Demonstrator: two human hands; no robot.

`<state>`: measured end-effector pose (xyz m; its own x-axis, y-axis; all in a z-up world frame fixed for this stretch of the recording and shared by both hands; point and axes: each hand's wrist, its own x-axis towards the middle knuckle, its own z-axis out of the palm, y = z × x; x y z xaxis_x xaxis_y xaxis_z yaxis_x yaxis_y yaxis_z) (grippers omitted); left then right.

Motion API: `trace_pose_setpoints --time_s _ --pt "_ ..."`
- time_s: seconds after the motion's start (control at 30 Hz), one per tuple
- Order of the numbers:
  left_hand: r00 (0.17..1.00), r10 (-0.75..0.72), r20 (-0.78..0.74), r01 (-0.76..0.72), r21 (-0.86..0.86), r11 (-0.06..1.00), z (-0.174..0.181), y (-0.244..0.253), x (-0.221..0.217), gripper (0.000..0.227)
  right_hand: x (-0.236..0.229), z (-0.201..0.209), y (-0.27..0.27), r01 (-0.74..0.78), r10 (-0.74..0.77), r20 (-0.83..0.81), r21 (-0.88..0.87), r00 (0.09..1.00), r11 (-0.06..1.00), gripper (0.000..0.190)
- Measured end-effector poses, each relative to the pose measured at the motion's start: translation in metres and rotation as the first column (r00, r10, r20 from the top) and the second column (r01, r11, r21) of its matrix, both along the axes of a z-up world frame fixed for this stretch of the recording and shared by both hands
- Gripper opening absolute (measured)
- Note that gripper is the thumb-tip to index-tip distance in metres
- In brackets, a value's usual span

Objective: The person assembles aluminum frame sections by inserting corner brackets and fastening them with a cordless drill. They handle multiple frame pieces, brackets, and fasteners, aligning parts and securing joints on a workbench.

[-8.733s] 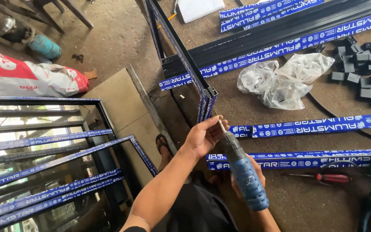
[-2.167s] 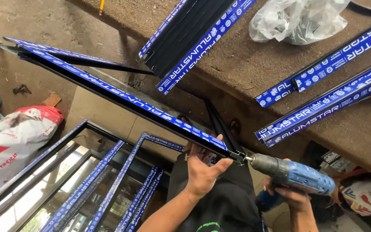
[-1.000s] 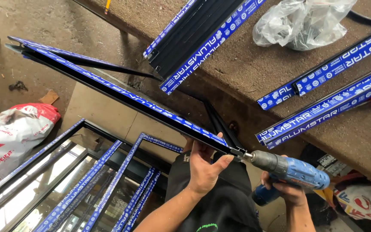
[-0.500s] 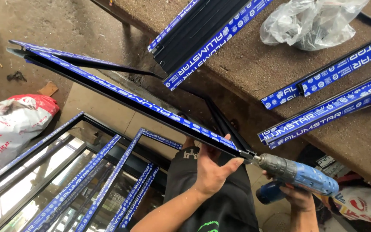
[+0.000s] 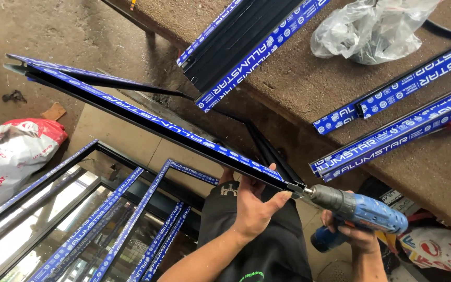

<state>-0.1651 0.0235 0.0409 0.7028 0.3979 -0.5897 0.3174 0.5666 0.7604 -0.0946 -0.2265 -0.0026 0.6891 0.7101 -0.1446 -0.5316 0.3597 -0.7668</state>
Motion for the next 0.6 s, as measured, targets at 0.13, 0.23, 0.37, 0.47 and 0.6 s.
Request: trace_pose_setpoints --time_s 0.13,0.23,0.37,0.47,0.6 --pt "1.0 -0.002 0.002 0.002 -0.001 1.0 -0.001 0.0 -0.001 0.07 0.005 0.01 0.011 0.005 -0.002 0.04 -0.073 0.999 0.997 0.044" --pt "1.0 0.006 0.009 -0.006 0.004 1.0 0.0 0.0 -0.001 0.068 0.007 0.007 0.01 0.007 -0.004 0.037 -0.062 0.999 0.998 0.043" --pt "0.999 0.01 0.052 -0.011 0.017 1.0 -0.002 0.0 -0.002 0.066 0.01 0.008 0.012 -0.017 0.017 -0.003 -0.034 1.0 0.999 0.038" --pt "0.998 0.018 0.066 -0.019 0.015 1.0 -0.005 0.001 -0.001 0.071 0.013 0.004 0.011 -0.018 0.018 0.018 -0.035 1.0 0.999 0.041" --pt "0.999 0.016 0.04 -0.016 0.01 1.0 0.001 0.006 0.003 0.065 0.014 0.007 0.016 -0.002 0.016 0.14 -0.098 0.99 0.995 0.04"
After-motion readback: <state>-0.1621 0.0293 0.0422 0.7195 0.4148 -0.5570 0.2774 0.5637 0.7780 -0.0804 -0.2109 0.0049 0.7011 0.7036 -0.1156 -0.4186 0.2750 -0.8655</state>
